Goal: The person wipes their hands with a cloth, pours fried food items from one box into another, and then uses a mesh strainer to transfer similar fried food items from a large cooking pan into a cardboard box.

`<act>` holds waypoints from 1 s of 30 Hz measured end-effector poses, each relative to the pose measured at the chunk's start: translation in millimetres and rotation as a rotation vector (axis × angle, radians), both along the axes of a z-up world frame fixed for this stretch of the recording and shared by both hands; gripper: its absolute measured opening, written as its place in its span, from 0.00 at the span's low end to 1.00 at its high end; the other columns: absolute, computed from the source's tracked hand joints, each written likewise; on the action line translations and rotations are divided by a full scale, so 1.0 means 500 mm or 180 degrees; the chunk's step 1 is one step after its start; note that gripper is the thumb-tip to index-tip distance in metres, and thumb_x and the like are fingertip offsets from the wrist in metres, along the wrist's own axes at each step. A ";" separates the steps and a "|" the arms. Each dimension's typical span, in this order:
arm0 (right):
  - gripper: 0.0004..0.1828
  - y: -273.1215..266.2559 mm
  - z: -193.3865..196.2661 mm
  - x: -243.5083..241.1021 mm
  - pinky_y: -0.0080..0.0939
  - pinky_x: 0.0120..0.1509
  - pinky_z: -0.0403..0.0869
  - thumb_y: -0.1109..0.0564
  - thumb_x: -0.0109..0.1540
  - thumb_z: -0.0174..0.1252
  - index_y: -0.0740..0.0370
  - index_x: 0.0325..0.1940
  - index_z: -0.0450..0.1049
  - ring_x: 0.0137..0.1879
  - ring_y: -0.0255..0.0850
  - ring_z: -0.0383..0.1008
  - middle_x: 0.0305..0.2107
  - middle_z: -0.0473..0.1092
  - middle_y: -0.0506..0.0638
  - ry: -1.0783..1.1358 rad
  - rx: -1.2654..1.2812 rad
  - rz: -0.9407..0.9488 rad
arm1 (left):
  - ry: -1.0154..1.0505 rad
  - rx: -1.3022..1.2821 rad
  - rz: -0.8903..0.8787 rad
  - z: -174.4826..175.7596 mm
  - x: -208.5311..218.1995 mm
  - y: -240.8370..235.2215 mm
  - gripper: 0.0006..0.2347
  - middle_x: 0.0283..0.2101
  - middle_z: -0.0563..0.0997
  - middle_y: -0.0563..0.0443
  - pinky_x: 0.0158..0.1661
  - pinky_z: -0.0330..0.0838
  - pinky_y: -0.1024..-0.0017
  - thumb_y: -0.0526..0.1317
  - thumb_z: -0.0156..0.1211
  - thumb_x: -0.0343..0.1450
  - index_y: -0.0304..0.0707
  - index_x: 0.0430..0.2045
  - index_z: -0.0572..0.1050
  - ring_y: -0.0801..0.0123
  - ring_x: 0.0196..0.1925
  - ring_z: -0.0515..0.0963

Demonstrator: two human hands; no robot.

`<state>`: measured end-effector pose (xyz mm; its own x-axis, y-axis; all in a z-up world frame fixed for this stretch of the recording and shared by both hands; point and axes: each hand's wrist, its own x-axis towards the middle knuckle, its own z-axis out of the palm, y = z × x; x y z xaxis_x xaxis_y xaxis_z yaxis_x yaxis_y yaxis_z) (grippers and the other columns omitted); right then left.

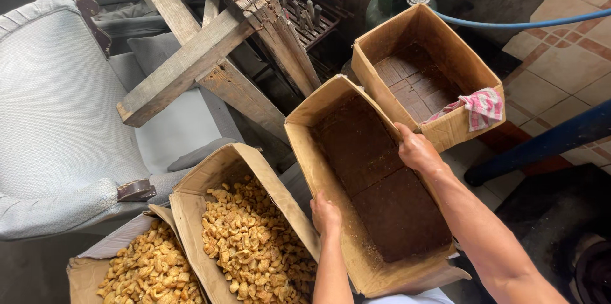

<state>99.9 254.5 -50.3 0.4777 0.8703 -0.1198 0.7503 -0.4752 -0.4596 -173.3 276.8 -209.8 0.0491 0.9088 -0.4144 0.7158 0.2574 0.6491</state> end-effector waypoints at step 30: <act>0.33 0.202 -0.268 -0.023 0.66 0.63 0.65 0.52 0.65 0.53 0.50 0.75 0.56 0.63 0.63 0.66 0.60 0.66 0.65 0.0338 -0.0105 0.0706 | 0.0480 0.0737 0.0507 0.019 -0.113 0.025 0.21 0.69 0.64 0.30 0.60 0.72 0.62 0.30 0.48 0.75 0.27 0.65 0.63 0.47 0.65 0.72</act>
